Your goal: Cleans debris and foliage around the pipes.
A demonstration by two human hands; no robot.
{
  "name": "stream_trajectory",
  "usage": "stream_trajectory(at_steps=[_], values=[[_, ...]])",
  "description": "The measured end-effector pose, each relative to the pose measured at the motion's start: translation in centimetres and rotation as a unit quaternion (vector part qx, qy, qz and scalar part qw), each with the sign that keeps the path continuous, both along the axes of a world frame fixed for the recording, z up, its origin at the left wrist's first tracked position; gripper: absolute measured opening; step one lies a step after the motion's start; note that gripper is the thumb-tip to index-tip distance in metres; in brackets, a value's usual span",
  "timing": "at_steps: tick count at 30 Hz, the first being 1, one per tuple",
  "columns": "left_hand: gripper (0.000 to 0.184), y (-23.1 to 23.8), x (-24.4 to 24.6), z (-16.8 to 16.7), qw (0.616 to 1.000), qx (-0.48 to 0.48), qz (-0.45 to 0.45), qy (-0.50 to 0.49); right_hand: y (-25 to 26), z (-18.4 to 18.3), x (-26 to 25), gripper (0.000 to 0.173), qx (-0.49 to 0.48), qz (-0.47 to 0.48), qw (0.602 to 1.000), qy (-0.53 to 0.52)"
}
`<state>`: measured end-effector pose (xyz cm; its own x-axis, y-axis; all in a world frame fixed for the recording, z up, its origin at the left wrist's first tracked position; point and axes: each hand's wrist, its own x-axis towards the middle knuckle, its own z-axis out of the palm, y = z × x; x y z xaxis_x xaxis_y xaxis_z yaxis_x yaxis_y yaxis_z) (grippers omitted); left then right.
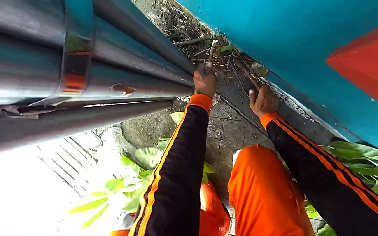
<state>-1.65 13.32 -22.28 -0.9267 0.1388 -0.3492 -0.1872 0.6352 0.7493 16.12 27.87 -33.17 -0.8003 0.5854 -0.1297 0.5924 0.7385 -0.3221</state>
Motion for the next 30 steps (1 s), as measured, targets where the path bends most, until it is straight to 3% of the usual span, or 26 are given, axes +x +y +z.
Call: stream_trajectory(at_steps=[3, 5, 7, 9, 14, 19, 24, 27, 30], values=[[0.037, 2.9, -0.6, -2.0, 0.991, 0.086, 0.098, -0.037, 0.2, -0.3, 0.0, 0.056, 0.018, 0.007, 1.0, 0.022], [0.04, 4.5, -1.3, -1.6, 0.982, 0.102, 0.142, -0.074, 0.0, -0.4, 0.2, 0.056, 0.016, 0.008, 1.0, 0.02], [0.043, 6.7, -3.5, 0.1, 0.984, 0.048, 0.14, -0.095, 0.0, -0.7, 0.4, 0.055, 0.02, 0.007, 1.0, 0.019], [0.042, 8.3, -5.1, 2.3, 0.987, -0.082, 0.075, -0.114, 0.1, -1.0, 0.8, 0.055, 0.024, 0.013, 0.999, 0.018], [0.047, 9.3, -6.6, 2.8, 0.974, -0.141, 0.138, -0.109, 0.1, -1.0, 0.6, 0.055, 0.026, 0.015, 0.999, 0.015], [0.048, 8.1, -5.8, 2.5, 0.977, -0.195, 0.077, -0.052, 0.1, -0.5, 0.6, 0.056, 0.026, 0.01, 0.999, 0.039], [0.051, 1.6, 0.7, 2.4, 0.999, -0.038, 0.027, -0.014, 0.2, 0.0, 0.3, 0.058, -0.002, 0.002, 1.0, 0.021], [0.049, -1.3, 6.7, 2.8, 0.99, 0.012, 0.054, -0.127, 0.1, 0.3, 0.1, 0.059, -0.018, -0.008, 1.0, -0.009], [0.045, -0.7, 8.7, 4.0, 0.955, 0.085, 0.135, -0.248, -0.1, 0.5, 0.2, 0.058, -0.013, -0.01, 1.0, -0.021]])
